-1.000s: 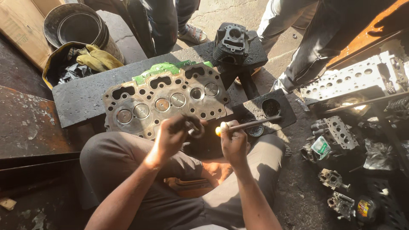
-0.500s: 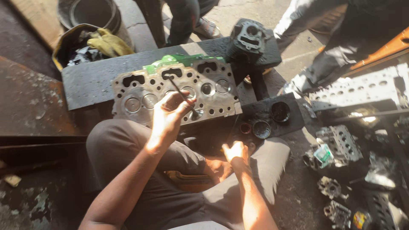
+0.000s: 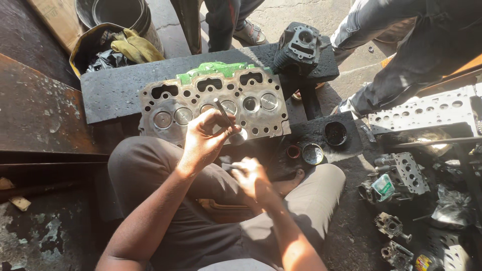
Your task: The person sits on the ground and uses a screwdriver to work on the surface of a metal engine cylinder head. They repeatedly dip the screwdriver into a small container of dark liquid and apply it to the circular valve seats on the engine part.
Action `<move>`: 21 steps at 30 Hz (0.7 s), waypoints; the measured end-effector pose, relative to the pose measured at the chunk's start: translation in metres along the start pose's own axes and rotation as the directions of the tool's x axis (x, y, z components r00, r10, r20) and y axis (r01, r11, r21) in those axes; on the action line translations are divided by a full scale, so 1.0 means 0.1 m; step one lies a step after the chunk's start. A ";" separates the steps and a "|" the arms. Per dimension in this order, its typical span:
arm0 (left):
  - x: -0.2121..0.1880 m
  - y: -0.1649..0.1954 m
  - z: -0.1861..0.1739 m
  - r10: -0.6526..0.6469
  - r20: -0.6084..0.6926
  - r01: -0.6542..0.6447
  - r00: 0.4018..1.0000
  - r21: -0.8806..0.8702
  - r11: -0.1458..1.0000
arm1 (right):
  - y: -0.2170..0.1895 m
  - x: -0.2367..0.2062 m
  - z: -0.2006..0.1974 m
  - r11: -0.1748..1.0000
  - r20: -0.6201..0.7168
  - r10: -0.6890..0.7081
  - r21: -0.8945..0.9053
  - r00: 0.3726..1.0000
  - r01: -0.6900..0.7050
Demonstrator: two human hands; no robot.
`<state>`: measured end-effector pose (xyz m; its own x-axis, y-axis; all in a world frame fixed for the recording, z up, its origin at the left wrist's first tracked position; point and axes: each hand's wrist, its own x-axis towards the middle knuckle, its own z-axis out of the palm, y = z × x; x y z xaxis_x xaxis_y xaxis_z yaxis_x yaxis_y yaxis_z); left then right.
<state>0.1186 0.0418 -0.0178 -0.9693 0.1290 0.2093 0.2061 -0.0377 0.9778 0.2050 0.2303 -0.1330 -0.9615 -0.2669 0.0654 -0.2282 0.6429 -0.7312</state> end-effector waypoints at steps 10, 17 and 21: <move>-0.10 0.07 0.13 -0.177 0.295 0.336 0.939 -0.681 0.651 | -0.38 0.10 -0.44 -0.069 -0.098 0.035 0.993 0.995 0.101; -0.19 0.05 0.18 -0.274 0.207 0.343 0.939 -0.516 0.785 | -0.50 0.10 -0.36 -0.227 -0.110 -0.033 0.969 0.993 0.100; -0.18 0.03 0.22 -0.291 0.160 0.332 0.943 -0.418 0.846 | -0.44 0.09 -0.36 -0.203 -0.080 0.051 0.975 0.996 0.089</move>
<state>0.1395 0.0608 -0.0179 -0.9528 0.2914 -0.0852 -0.2030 -0.4030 0.8924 0.2007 0.2257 -0.0759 -0.9810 -0.1759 0.0824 0.1106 -0.8544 -0.5077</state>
